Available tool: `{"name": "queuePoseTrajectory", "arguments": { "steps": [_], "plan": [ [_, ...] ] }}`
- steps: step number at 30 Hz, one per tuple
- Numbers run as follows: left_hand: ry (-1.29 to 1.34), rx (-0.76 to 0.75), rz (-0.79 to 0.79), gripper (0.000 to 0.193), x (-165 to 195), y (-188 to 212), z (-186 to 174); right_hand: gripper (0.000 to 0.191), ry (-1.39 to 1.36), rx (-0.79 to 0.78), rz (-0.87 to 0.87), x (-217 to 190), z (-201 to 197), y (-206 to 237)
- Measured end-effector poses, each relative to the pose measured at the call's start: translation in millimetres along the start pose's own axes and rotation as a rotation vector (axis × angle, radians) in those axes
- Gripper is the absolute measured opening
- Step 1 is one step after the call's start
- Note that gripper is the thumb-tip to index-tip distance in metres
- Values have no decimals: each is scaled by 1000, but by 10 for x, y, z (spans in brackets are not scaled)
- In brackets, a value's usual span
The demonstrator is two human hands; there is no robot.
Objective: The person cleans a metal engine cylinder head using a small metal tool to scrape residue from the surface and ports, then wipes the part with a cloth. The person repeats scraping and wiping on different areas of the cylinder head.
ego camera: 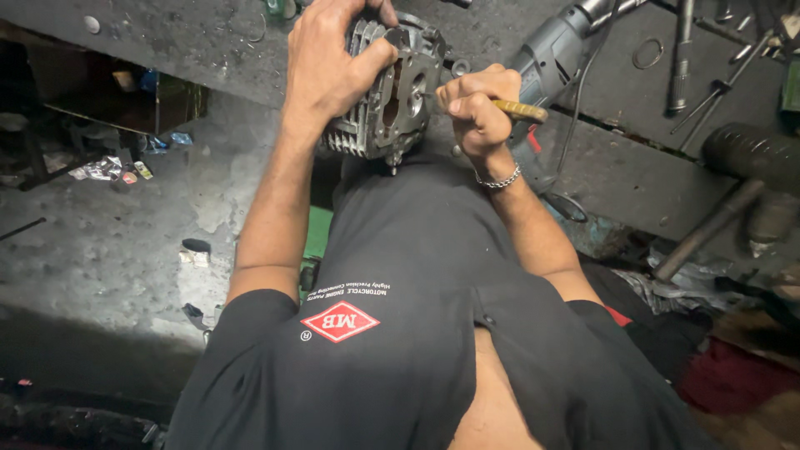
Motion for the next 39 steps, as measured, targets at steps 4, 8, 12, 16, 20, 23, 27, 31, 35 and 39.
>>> {"name": "queuePoseTrajectory", "arguments": {
  "steps": [4,8,12,16,20,23,27,31,35,39],
  "plan": [
    [-1,4,13,25,17,13,-7,29,-91,56,3,67,-93,21],
    [18,-1,25,24,89,-4,-1,34,-162,110,67,146,-167,18],
    [8,-12,28,22,160,-14,-18,32,-318,185,361,306,-193,120],
    [8,-17,36,23,141,-12,-41,32,-218,130,294,101,-183,251],
    [76,-41,27,25,39,6,-5,34,-197,153,-56,-169,-262,280],
    [89,-52,26,24,-18,11,12,36,-235,178,-164,-142,-271,252],
    [110,-55,29,26,-51,11,15,38,-197,134,-214,-77,-155,197],
    [93,-44,30,25,-73,17,-5,41,-137,116,-208,-3,-47,157],
    [30,-37,40,26,-75,17,-22,39,-66,130,-245,-10,3,132],
    [17,-32,27,26,-49,8,-15,39,2,105,-255,-74,102,109]
  ]
}}
Point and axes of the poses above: each hand's wrist, its own y-axis away from the middle knuckle, its own z-axis out of the palm, x = y × z, the point moved 9 cm from there along -y, towards the middle knuckle, and after that the axes turned 14 degrees about y, right-handed, at the moved point
